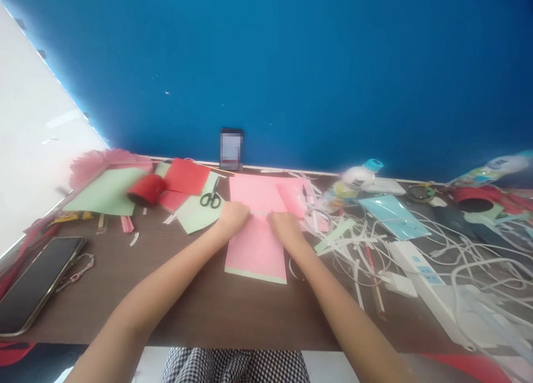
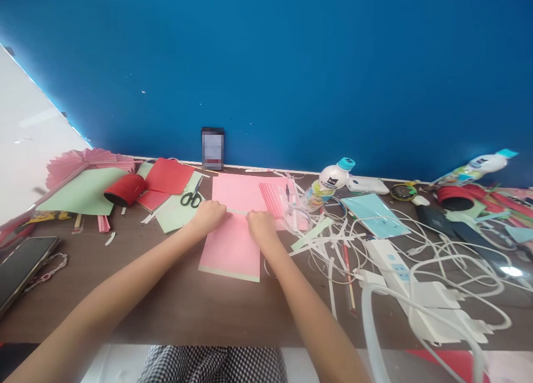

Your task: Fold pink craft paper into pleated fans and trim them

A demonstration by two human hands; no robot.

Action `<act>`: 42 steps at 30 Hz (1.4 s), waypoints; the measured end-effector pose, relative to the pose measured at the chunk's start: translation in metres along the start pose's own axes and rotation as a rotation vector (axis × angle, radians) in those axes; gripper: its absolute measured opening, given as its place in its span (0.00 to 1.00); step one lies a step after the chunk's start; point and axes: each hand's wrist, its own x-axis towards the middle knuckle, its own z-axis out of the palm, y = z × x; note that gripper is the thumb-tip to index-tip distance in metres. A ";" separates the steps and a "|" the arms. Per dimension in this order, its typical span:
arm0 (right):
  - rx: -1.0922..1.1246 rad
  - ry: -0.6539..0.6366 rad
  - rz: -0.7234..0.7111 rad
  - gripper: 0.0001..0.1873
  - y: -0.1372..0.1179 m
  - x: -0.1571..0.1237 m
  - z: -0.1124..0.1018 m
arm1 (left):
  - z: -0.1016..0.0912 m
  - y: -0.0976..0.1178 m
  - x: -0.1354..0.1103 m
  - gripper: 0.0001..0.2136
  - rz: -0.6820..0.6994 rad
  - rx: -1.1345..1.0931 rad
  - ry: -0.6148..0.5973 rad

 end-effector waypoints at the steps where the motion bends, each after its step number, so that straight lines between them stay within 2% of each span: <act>1: 0.000 -0.001 0.001 0.15 0.001 0.003 -0.001 | 0.000 -0.001 0.003 0.14 -0.032 0.000 0.010; 4: 0.069 0.044 -0.023 0.13 0.007 0.009 0.000 | 0.002 -0.007 0.010 0.12 -0.105 -0.014 0.050; 8: 0.312 0.075 0.027 0.07 0.018 0.018 0.005 | 0.011 -0.021 0.014 0.11 -0.137 -0.144 0.131; 13: 0.511 -0.014 0.015 0.06 0.028 0.027 0.012 | 0.021 -0.034 0.016 0.10 -0.036 -0.287 0.148; 18: 0.505 0.088 -0.064 0.04 0.029 0.021 0.010 | 0.021 -0.039 0.016 0.08 0.106 -0.405 0.157; 23: 0.564 0.058 -0.056 0.07 0.029 0.006 0.001 | 0.018 -0.038 0.011 0.08 0.139 -0.488 0.081; 26: 0.591 0.071 -0.084 0.08 0.031 0.001 0.000 | 0.015 -0.037 0.007 0.10 0.154 -0.478 0.062; 29: 0.585 0.096 -0.123 0.08 0.034 0.002 0.002 | 0.006 -0.035 0.006 0.10 0.234 -0.353 0.086; 32: 0.542 0.253 -0.148 0.09 0.036 0.006 -0.004 | -0.009 -0.033 0.006 0.12 0.298 -0.157 0.222; 37: 0.294 0.711 -0.145 0.14 0.042 0.010 -0.034 | -0.027 -0.033 0.001 0.15 0.243 -0.027 0.653; 39: 0.202 0.782 -0.175 0.14 0.044 0.006 -0.042 | -0.026 -0.036 -0.004 0.14 0.275 -0.019 0.713; 42: 0.111 0.772 -0.267 0.14 0.044 -0.007 -0.036 | -0.012 -0.041 -0.016 0.13 0.371 0.023 0.695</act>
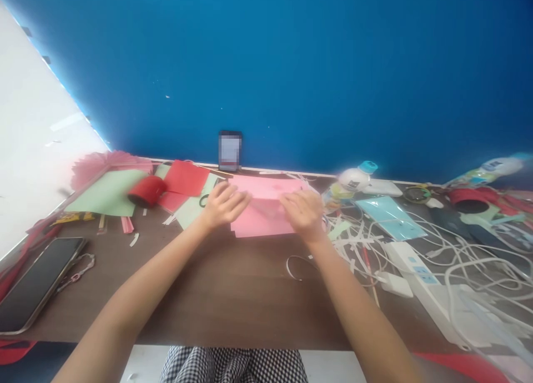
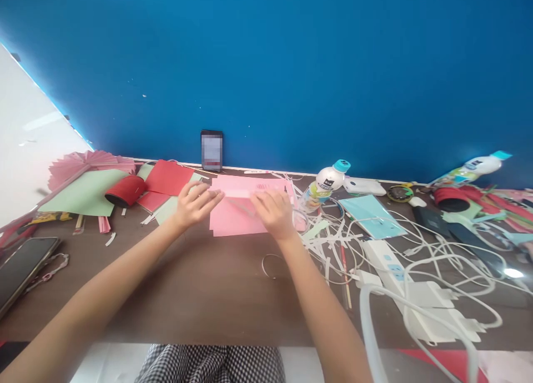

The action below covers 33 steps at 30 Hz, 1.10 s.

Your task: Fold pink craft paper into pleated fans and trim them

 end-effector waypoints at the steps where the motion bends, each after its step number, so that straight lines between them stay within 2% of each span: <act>1: 0.000 -0.019 -0.041 0.14 -0.003 -0.008 0.001 | 0.002 0.001 -0.009 0.13 0.033 0.006 -0.013; 6: 0.064 -0.201 -0.230 0.14 -0.022 -0.046 0.014 | 0.015 0.011 -0.045 0.12 0.294 0.008 -0.178; 9: 0.118 -0.244 -0.228 0.14 -0.025 -0.056 0.024 | 0.019 0.018 -0.049 0.12 0.306 0.017 -0.278; 15: 0.303 -0.343 -0.155 0.13 -0.019 -0.057 0.036 | 0.023 0.019 -0.043 0.13 0.130 -0.105 -0.380; 19: 0.469 -0.392 -0.069 0.13 -0.017 -0.056 0.037 | 0.023 0.010 -0.039 0.12 -0.147 -0.312 -0.411; 21: 0.546 -0.421 0.011 0.13 -0.017 -0.055 0.038 | 0.022 0.007 -0.037 0.12 -0.293 -0.432 -0.430; 24: 0.613 -0.460 0.158 0.13 -0.017 -0.055 0.039 | 0.021 0.005 -0.035 0.12 -0.440 -0.573 -0.442; 28: 0.669 -0.482 0.279 0.12 -0.016 -0.054 0.041 | 0.024 0.004 -0.035 0.14 -0.556 -0.543 -0.381; 33: 0.620 -0.482 0.442 0.12 -0.014 -0.055 0.042 | 0.028 0.003 -0.037 0.15 -0.603 -0.468 -0.350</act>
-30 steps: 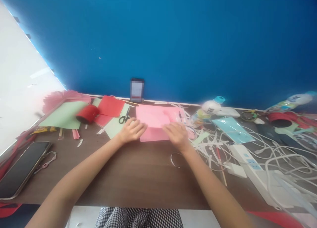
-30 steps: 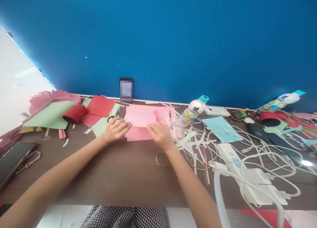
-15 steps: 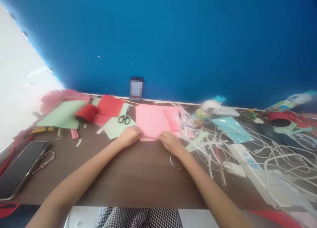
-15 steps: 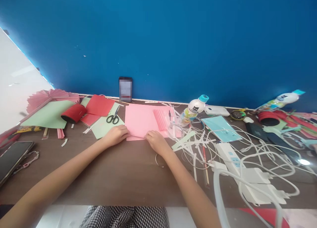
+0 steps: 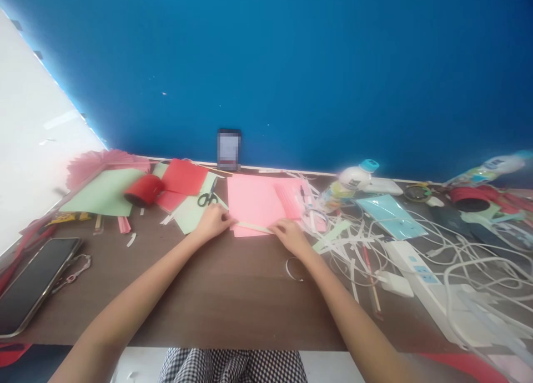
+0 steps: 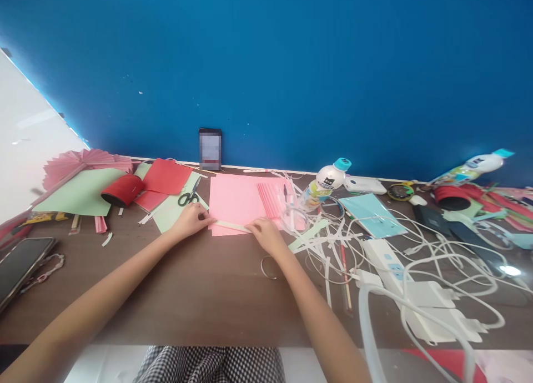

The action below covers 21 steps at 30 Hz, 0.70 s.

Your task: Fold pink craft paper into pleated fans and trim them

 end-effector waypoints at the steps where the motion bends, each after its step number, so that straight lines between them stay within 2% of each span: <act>1: -0.022 0.014 0.030 0.13 0.000 0.000 0.000 | 0.000 0.000 0.000 0.16 -0.005 0.016 0.002; 6: -0.166 0.004 0.070 0.14 -0.003 0.005 0.002 | 0.002 0.000 0.003 0.17 0.000 0.116 -0.010; 12: -0.361 -0.086 0.097 0.14 -0.011 0.010 0.002 | 0.006 0.005 0.005 0.20 -0.017 0.318 -0.037; 21: -0.396 -0.130 0.100 0.13 -0.015 0.012 0.001 | 0.002 0.017 0.006 0.18 -0.074 0.439 -0.131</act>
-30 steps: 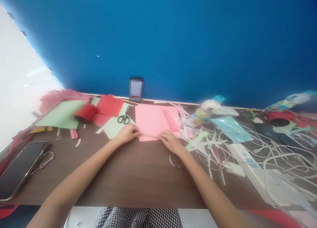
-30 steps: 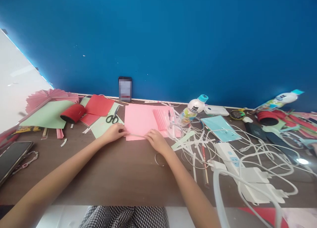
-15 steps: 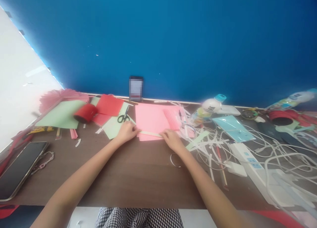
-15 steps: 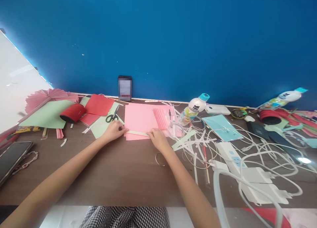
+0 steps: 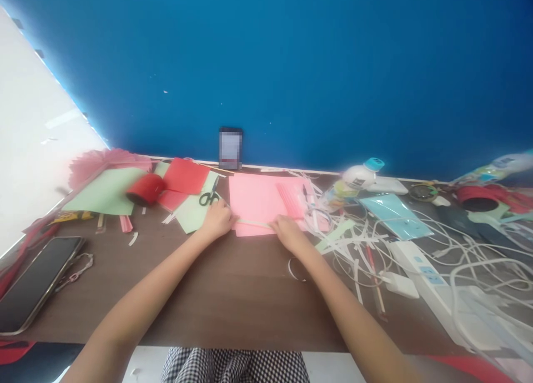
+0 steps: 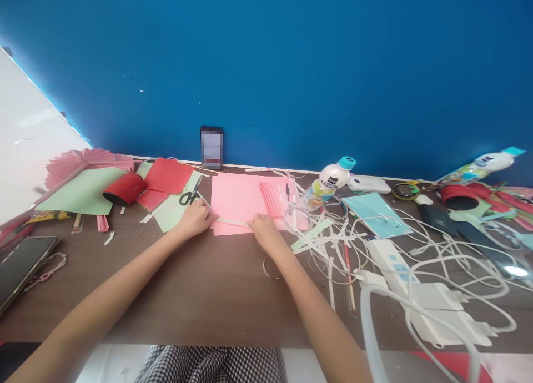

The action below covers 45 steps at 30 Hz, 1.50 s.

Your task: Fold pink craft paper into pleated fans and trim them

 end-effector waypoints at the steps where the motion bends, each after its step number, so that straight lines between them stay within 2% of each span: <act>1: -0.007 0.005 -0.002 0.13 0.000 0.000 0.001 | -0.001 0.002 -0.001 0.17 0.000 0.016 -0.001; 4: -0.031 0.029 0.011 0.11 0.002 0.000 0.007 | -0.003 0.006 -0.005 0.16 0.011 0.080 0.019; 7: -0.085 0.051 0.020 0.09 0.003 -0.001 0.011 | -0.002 0.009 -0.009 0.13 0.056 0.151 0.123; 10: -0.216 0.122 -0.046 0.09 0.000 -0.005 0.011 | -0.001 0.012 -0.011 0.13 0.296 0.177 0.241; 13: -0.314 0.219 -0.155 0.08 -0.008 -0.010 0.007 | 0.000 0.014 -0.011 0.12 0.551 0.195 0.234; 15: -0.306 0.232 -0.243 0.13 -0.015 -0.013 0.004 | 0.001 0.015 -0.010 0.10 0.596 0.220 0.213; 18: -0.211 0.218 -0.357 0.21 -0.026 -0.016 0.004 | 0.002 0.016 -0.010 0.11 0.579 0.244 0.199; 20: -0.136 0.210 -0.382 0.25 -0.032 -0.019 0.008 | 0.003 0.017 -0.011 0.11 0.570 0.245 0.186; 24: -0.044 0.156 -0.341 0.30 -0.034 -0.024 0.016 | 0.005 0.015 -0.013 0.12 0.544 0.212 0.188; 28: -0.001 0.080 -0.308 0.37 -0.024 -0.029 0.015 | 0.008 0.008 -0.014 0.11 0.499 0.181 0.269; 32: 0.017 0.068 -0.267 0.43 -0.015 -0.033 0.013 | 0.011 0.000 -0.018 0.11 0.436 0.197 0.325; 45: -0.079 0.059 -0.179 0.37 -0.003 -0.048 0.003 | 0.003 0.011 -0.029 0.12 0.351 0.283 0.268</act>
